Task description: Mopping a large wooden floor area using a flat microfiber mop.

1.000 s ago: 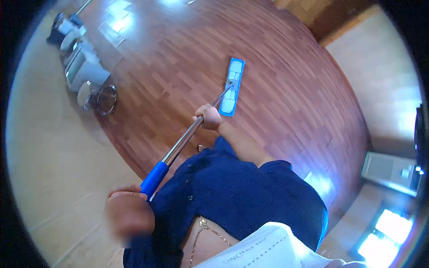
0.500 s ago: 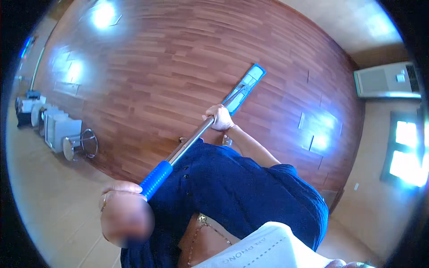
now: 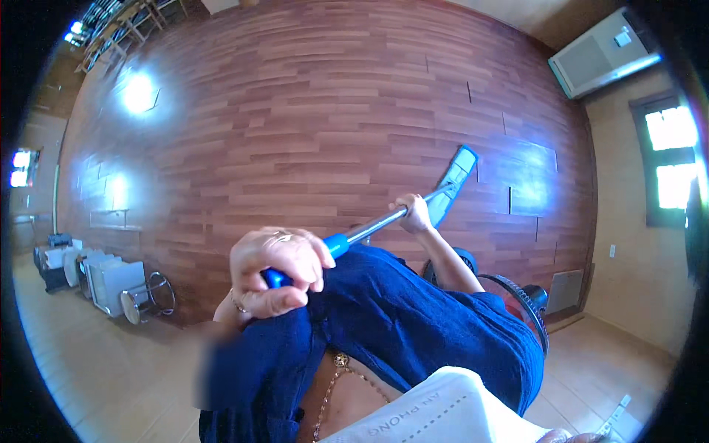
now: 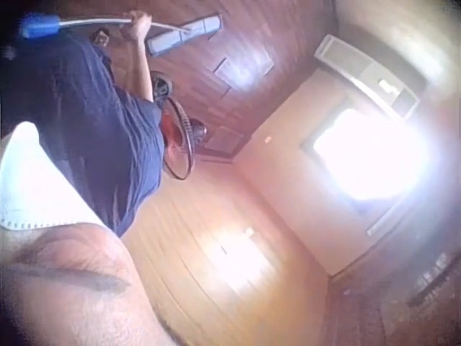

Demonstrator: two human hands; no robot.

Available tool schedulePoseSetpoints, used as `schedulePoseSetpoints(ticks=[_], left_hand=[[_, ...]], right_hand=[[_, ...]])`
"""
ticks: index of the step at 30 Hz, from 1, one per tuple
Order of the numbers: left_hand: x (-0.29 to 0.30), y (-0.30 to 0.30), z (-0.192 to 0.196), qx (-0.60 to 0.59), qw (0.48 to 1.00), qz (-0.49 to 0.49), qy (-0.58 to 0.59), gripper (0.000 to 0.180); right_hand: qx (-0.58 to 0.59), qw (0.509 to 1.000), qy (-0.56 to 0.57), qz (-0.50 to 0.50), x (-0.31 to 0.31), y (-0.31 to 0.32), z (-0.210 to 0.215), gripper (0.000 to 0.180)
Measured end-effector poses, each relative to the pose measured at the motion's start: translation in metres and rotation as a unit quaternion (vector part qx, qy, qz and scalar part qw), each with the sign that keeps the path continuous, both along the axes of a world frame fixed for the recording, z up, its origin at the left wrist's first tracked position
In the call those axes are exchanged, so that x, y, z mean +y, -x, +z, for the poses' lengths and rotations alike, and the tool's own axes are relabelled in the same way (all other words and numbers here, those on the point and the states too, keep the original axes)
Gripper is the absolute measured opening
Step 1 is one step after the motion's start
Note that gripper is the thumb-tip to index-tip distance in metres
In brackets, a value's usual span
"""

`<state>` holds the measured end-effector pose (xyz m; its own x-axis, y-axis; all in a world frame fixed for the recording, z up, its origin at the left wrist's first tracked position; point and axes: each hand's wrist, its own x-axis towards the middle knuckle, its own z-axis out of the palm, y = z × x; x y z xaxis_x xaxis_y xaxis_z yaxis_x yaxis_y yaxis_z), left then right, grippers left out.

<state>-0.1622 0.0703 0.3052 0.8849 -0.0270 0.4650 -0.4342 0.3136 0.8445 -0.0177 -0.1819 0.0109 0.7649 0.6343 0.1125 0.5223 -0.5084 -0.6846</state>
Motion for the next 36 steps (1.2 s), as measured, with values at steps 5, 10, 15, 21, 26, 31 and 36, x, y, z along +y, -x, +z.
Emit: schedulePoseSetpoints(ticks=[5,10,15,21,26,31,36], left_hand=[[-0.013,-0.04,-0.011,-0.01,0.985,-0.173,-0.021,0.024],[-0.033,-0.035,-0.019,0.014,0.958,-0.274,-0.083,0.019],[-0.037,-0.044,-0.029,0.053,0.954,-0.267,-0.126,0.024],[-0.031,-0.037,-0.032,0.01,0.963,-0.199,-0.184,0.037],[-0.02,-0.019,-0.038,0.023,0.975,-0.098,-0.199,0.039],[0.0,0.013,-0.024,0.047,0.98,0.088,-0.174,0.031],[0.006,0.053,-0.011,0.03,0.95,0.219,-0.22,0.019]], right_hand=[[0.195,0.953,-0.211,-0.094,-0.046,-0.004,-0.053,0.031],[0.014,0.996,-0.063,-0.057,-0.075,-0.003,-0.047,0.02],[-0.035,0.994,-0.074,-0.071,-0.061,-0.014,-0.029,0.02],[-0.087,0.996,-0.004,-0.014,-0.022,-0.061,-0.063,0.02],[-0.118,0.99,0.049,0.055,0.047,-0.085,-0.05,0.024],[-0.053,0.972,-0.084,0.212,0.153,-0.088,-0.037,0.027],[0.035,0.935,-0.055,0.347,0.228,-0.039,-0.024,0.029]])
